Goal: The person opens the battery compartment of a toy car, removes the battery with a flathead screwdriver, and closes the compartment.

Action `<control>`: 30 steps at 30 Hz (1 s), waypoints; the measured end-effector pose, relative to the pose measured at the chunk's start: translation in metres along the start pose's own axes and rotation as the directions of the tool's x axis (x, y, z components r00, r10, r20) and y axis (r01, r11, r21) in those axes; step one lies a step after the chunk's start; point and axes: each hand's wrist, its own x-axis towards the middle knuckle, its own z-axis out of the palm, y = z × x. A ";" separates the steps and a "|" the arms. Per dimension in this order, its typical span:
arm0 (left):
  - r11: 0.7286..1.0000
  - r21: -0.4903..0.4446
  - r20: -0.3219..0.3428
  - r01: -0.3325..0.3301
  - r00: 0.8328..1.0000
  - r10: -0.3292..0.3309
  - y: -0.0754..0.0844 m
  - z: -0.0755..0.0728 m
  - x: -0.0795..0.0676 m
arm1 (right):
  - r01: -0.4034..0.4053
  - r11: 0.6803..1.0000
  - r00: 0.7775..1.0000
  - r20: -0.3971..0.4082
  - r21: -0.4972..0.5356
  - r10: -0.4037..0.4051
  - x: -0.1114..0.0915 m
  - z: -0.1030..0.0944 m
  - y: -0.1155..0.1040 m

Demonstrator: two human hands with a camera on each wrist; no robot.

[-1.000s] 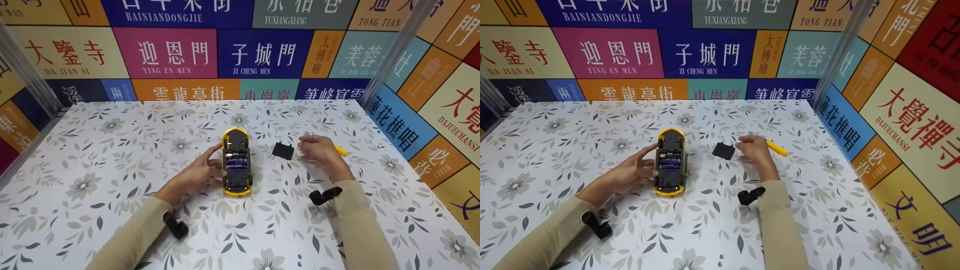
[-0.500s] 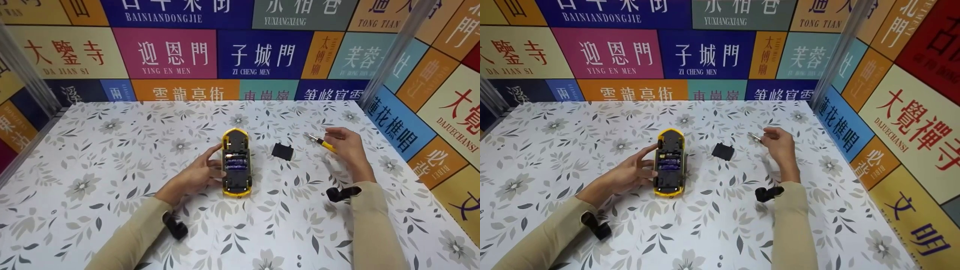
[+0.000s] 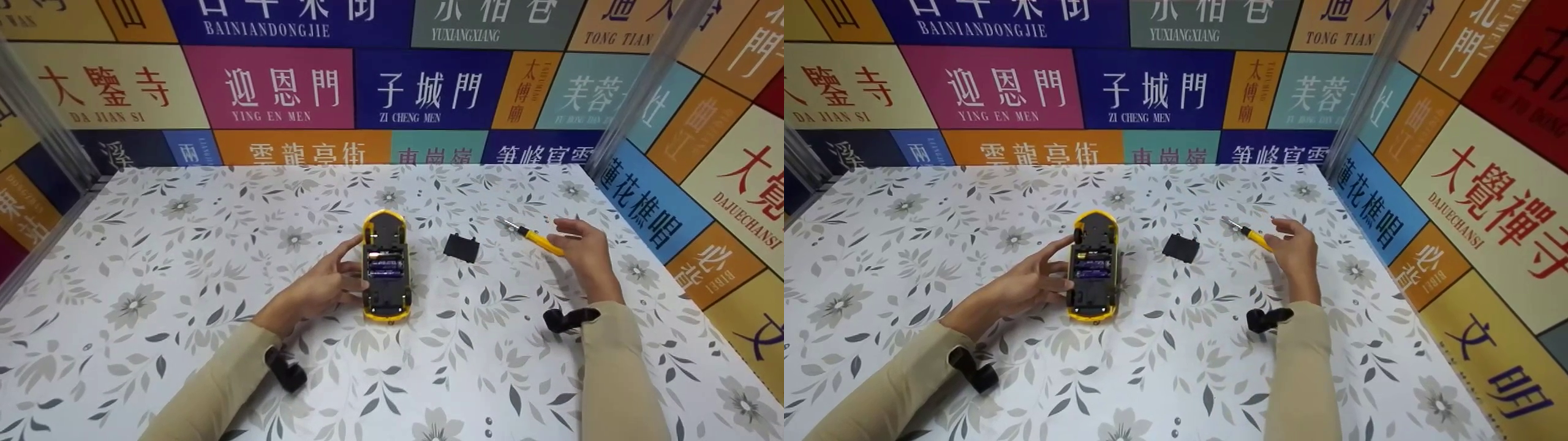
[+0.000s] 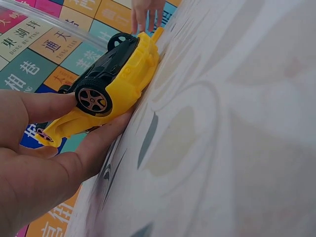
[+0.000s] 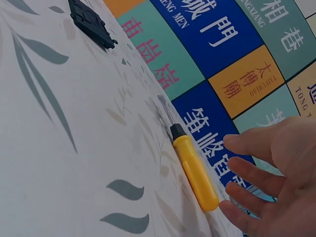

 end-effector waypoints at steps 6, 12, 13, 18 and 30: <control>1.000 0.007 -0.003 0.005 1.000 -0.005 0.000 0.000 -0.001 | -0.030 0.999 0.999 0.027 -0.022 0.030 0.003 -0.002 0.009; 1.000 0.027 -0.004 0.001 1.000 -0.001 0.002 -0.001 -0.001 | -0.079 0.996 0.996 0.037 -0.048 0.081 0.008 0.000 0.015; 1.000 0.030 -0.003 0.000 1.000 0.001 0.002 -0.002 -0.002 | -0.080 0.995 0.996 0.033 -0.058 0.082 0.009 0.000 0.016; 1.000 0.025 -0.002 0.006 1.000 -0.006 0.001 -0.001 -0.002 | -0.085 0.988 0.996 0.014 -0.130 0.087 0.010 0.000 0.020; 1.000 0.026 -0.007 0.006 1.000 -0.006 0.002 0.000 -0.001 | -0.127 0.975 0.992 -0.012 -0.183 0.126 0.014 0.002 0.020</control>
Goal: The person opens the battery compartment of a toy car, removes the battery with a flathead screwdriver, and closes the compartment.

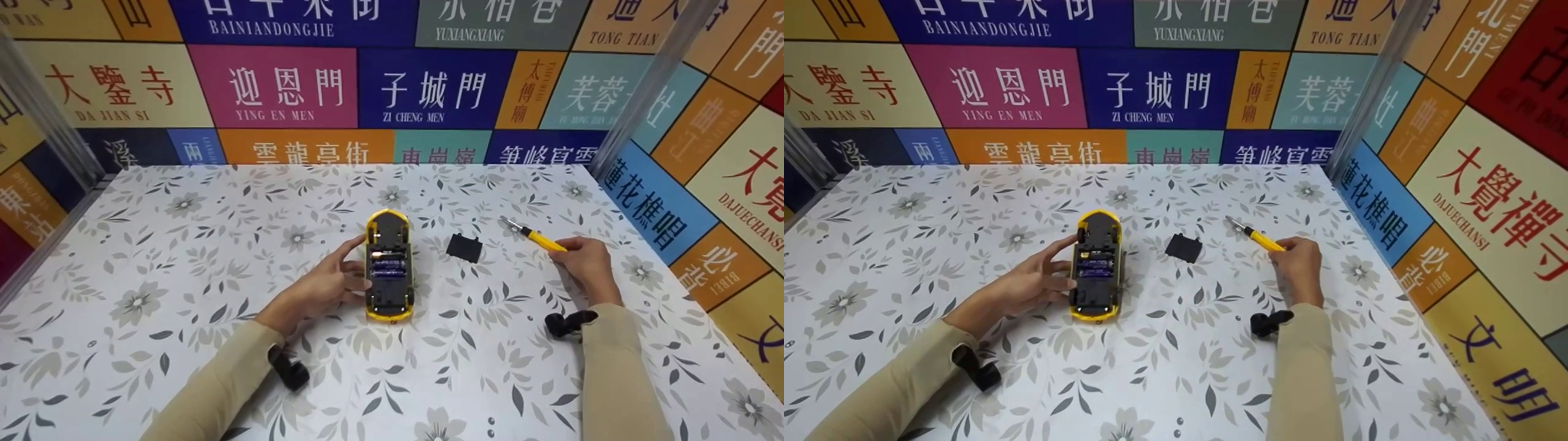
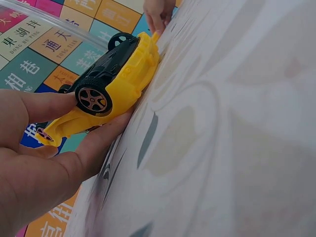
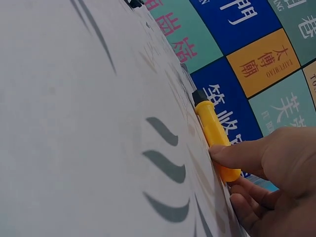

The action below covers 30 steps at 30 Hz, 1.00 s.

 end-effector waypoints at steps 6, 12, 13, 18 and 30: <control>1.000 -0.005 -0.003 0.003 1.000 -0.003 0.000 0.000 0.001 | -0.045 0.997 0.999 -0.021 0.066 0.046 -0.005 -0.002 -0.006; 1.000 -0.001 -0.002 0.002 1.000 -0.002 0.000 0.000 0.000 | -0.068 0.979 0.997 -0.028 0.190 0.075 -0.008 -0.007 -0.013; 1.000 0.003 -0.003 0.003 1.000 -0.003 0.000 0.000 -0.001 | -0.061 0.977 0.997 -0.031 0.204 0.069 -0.009 -0.007 -0.016; 1.000 0.017 -0.005 0.002 1.000 -0.002 0.001 0.000 -0.001 | 0.017 0.953 0.998 -0.057 0.301 0.000 -0.016 -0.012 -0.032; 1.000 0.015 0.021 -0.011 1.000 0.010 -0.002 -0.001 0.001 | 0.188 0.891 0.979 -0.148 0.414 -0.137 -0.047 -0.019 -0.071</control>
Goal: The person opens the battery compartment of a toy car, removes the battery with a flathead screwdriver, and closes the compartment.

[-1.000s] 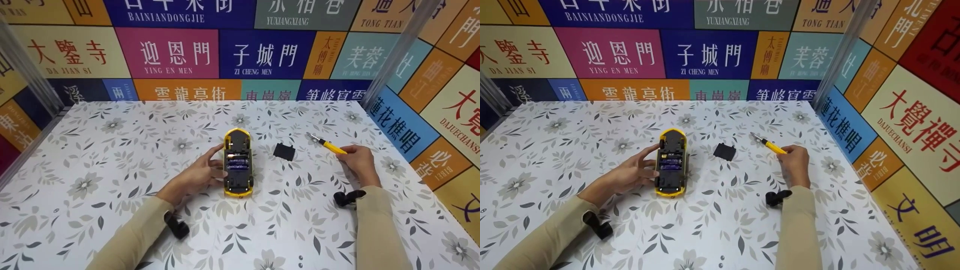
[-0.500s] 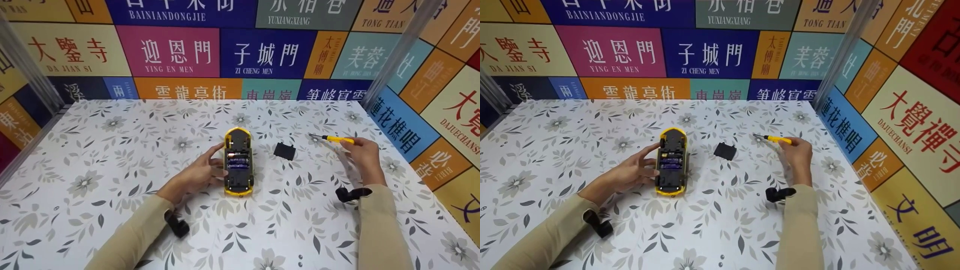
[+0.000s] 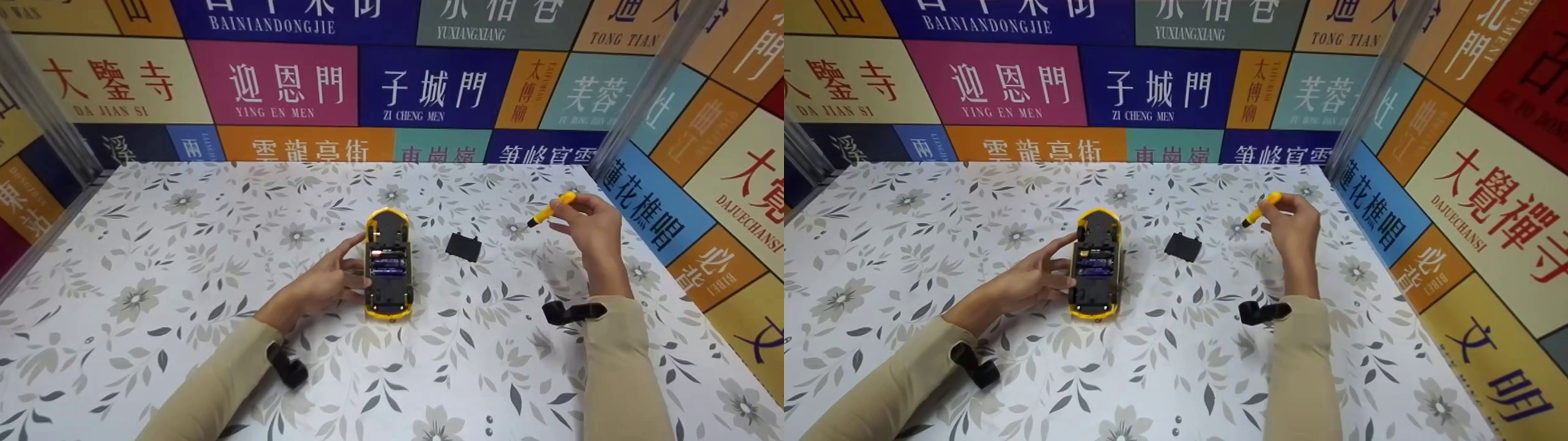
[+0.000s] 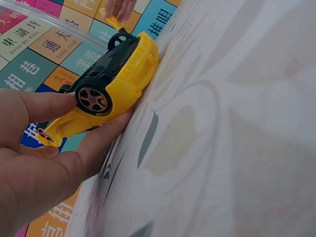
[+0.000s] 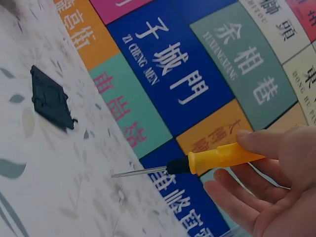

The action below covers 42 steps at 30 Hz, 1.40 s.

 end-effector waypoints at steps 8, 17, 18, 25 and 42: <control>1.000 -0.016 -0.012 0.004 1.000 -0.004 0.001 0.000 -0.001 | 0.133 0.981 0.991 -0.021 0.139 -0.131 -0.026 0.020 -0.030; 1.000 -0.028 -0.013 0.002 1.000 -0.002 0.000 0.000 -0.001 | 0.175 0.938 0.980 0.042 0.301 -0.196 -0.047 0.047 -0.046; 1.000 -0.021 -0.015 0.002 1.000 -0.002 0.000 0.000 -0.001 | 0.171 0.934 0.978 0.060 0.314 -0.199 -0.049 0.049 -0.046; 1.000 0.018 0.003 0.016 1.000 -0.017 0.001 0.000 0.001 | 0.159 0.909 0.958 0.164 0.386 -0.237 -0.055 0.066 -0.043; 0.999 -0.033 -0.003 0.040 0.999 -0.041 0.000 -0.003 0.003 | 0.189 0.925 0.931 0.239 0.329 -0.275 -0.066 0.091 -0.040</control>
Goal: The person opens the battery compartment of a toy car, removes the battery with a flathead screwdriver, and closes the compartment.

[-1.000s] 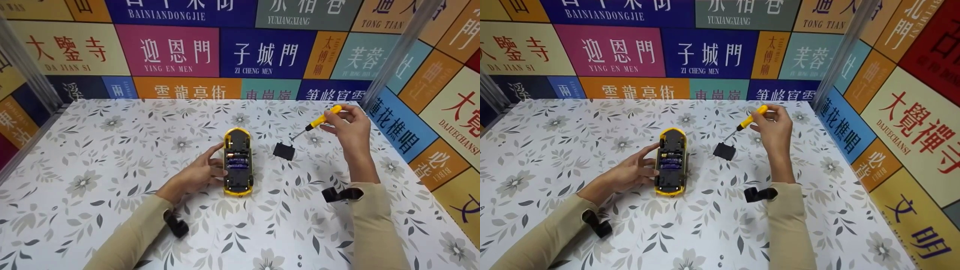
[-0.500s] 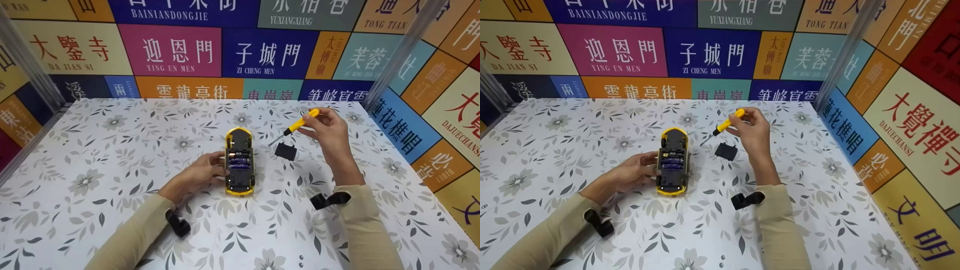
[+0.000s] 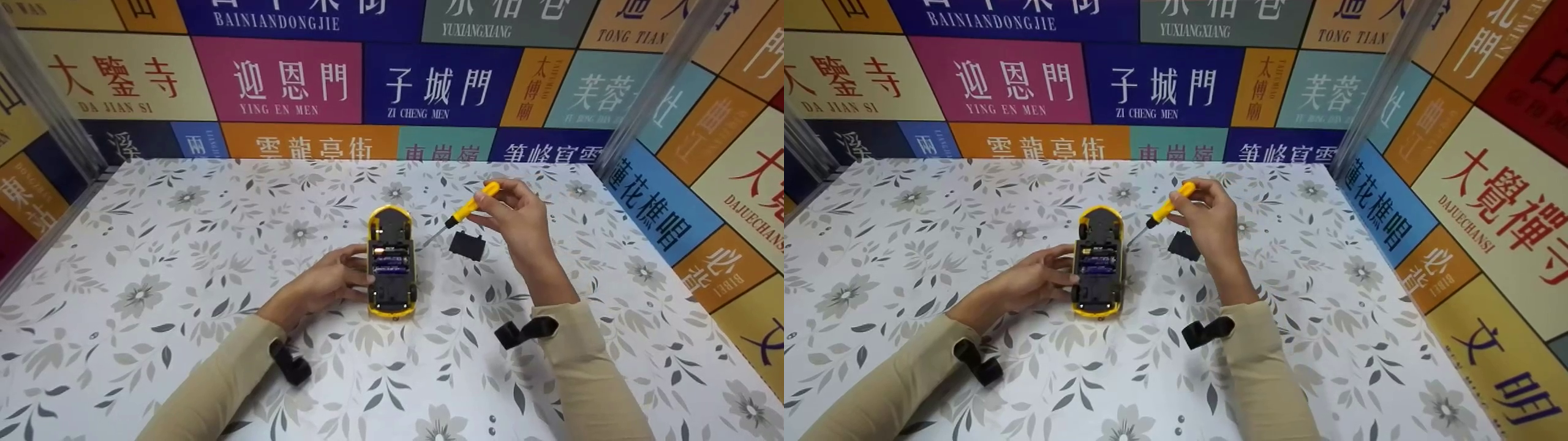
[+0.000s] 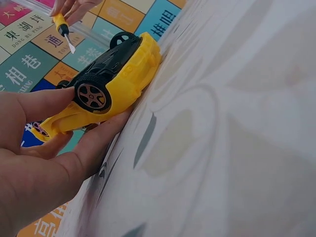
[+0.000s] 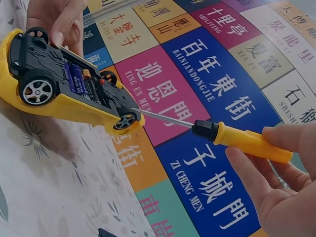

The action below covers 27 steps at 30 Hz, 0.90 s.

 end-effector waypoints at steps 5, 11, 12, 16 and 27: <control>1.000 0.003 -0.002 0.005 1.000 -0.005 0.000 0.000 0.000 | 0.025 1.000 1.000 -0.006 -0.016 -0.025 -0.003 0.009 -0.001; 1.000 0.009 0.022 -0.021 1.000 0.021 -0.002 -0.001 -0.001 | 0.053 0.998 0.998 -0.031 -0.031 -0.054 -0.007 0.017 0.003; 1.000 0.011 0.026 -0.028 0.999 0.028 -0.002 -0.001 -0.001 | 0.056 0.998 0.998 -0.035 -0.031 -0.057 -0.007 0.019 0.004; 0.999 0.015 0.033 -0.043 0.999 0.042 -0.003 0.000 -0.001 | 0.073 0.996 0.996 -0.039 -0.042 -0.075 -0.009 0.024 0.008; 1.000 0.018 0.011 -0.020 1.000 0.020 -0.001 0.000 -0.002 | 0.122 0.990 0.992 -0.022 -0.067 -0.123 -0.017 0.039 0.011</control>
